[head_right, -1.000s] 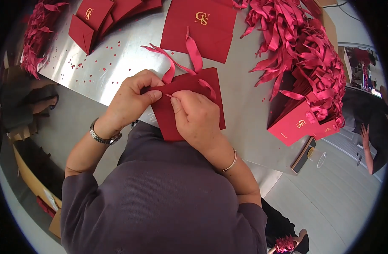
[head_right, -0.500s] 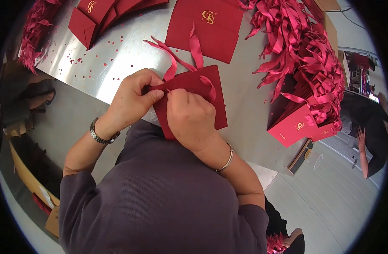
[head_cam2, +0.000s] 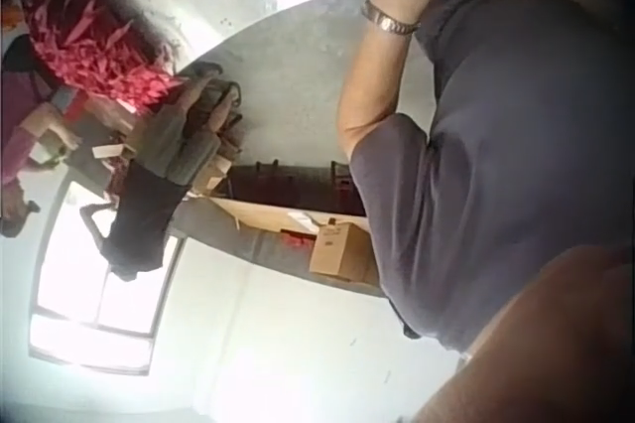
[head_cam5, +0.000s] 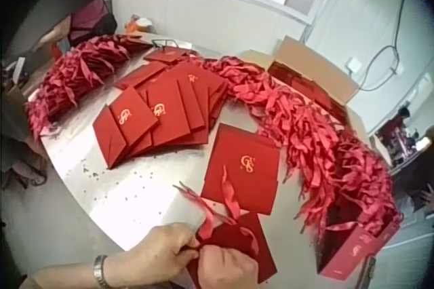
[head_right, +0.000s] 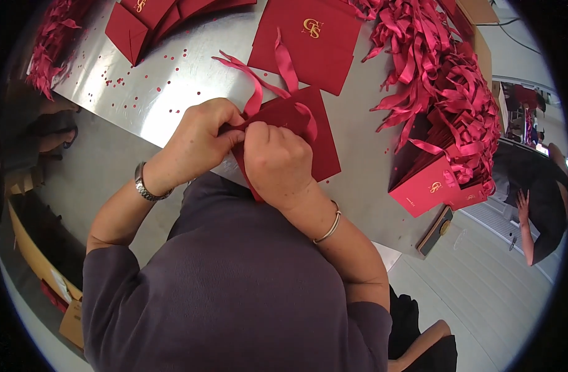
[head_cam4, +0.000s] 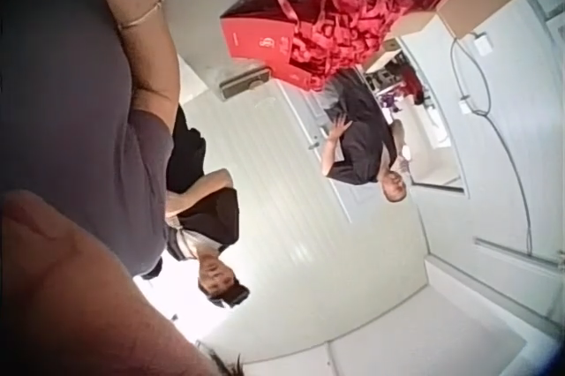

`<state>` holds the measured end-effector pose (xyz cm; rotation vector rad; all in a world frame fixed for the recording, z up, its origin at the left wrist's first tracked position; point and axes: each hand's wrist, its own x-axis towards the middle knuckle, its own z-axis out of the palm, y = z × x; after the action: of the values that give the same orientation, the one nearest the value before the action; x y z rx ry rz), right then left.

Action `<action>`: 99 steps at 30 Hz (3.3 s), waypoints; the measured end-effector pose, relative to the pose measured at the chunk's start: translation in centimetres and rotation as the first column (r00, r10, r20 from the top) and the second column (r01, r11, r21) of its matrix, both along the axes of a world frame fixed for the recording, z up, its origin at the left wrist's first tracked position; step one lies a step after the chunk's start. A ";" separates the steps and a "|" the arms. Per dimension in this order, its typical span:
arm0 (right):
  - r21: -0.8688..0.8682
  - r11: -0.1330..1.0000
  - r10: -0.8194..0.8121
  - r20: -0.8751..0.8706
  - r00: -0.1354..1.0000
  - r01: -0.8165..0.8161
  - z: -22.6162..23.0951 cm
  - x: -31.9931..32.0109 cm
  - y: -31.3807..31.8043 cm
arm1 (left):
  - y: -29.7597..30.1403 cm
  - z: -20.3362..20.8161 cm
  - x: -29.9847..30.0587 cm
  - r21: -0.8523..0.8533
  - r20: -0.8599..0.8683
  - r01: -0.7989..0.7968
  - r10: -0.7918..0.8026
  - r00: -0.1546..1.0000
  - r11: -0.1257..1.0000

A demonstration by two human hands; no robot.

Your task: The person assembles small paper gift bags by threading ribbon handles through slits in the folded bags by hand, then gathers and arranges the finished bags and paper envelopes on the table.

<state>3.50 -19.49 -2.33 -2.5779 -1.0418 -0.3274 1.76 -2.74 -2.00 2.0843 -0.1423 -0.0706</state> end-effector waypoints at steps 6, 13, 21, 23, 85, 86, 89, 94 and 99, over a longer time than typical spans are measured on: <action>0.139 0.988 -0.042 -0.204 0.978 0.071 0.8 0.7 -0.5 | -0.1 -0.7 -0.4 -0.152 0.110 -0.010 0.027 0.994 0.988; 0.275 0.959 0.047 -0.370 0.928 0.061 1.0 1.4 -0.9 | 1.6 1.0 0.5 -0.213 0.022 0.143 -0.141 0.990 0.967; 0.137 0.981 -0.088 -0.323 0.942 0.138 0.2 -0.2 -1.5 | 2.2 1.6 5.4 0.008 0.001 0.544 -0.544 0.839 0.839; 0.139 0.984 -0.069 -0.263 0.962 0.108 -0.2 -0.4 -1.7 | 1.4 1.1 5.5 0.310 -0.020 0.504 -0.525 0.851 0.806; 0.121 0.966 -0.162 -0.405 0.900 0.228 -0.1 -2.7 -7.7 | -1.8 -1.0 8.3 0.468 0.355 -0.158 -0.021 0.935 0.870; 0.123 0.964 -0.165 -0.410 0.897 0.234 -0.2 -2.8 -7.8 | -1.9 -1.3 8.3 0.465 0.407 -0.203 -0.004 0.914 0.862; 0.131 0.963 -0.161 -0.417 0.894 0.234 -0.1 -2.8 -7.6 | -1.7 -2.0 8.3 0.451 0.473 -0.254 0.012 0.881 0.855; 0.167 0.962 -0.136 -0.388 0.912 0.214 -0.1 -2.5 -7.5 | -0.7 -1.2 8.4 0.320 0.450 -0.187 0.025 0.893 0.929; 0.192 0.956 -0.142 -0.365 0.920 0.224 0.4 -2.2 -8.2 | -0.6 2.2 4.2 0.383 0.300 -0.208 0.092 0.949 0.900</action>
<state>1.29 -27.67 -1.95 -2.4075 -0.5986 -0.0275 5.96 -3.30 0.20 2.5143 -0.1414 0.3139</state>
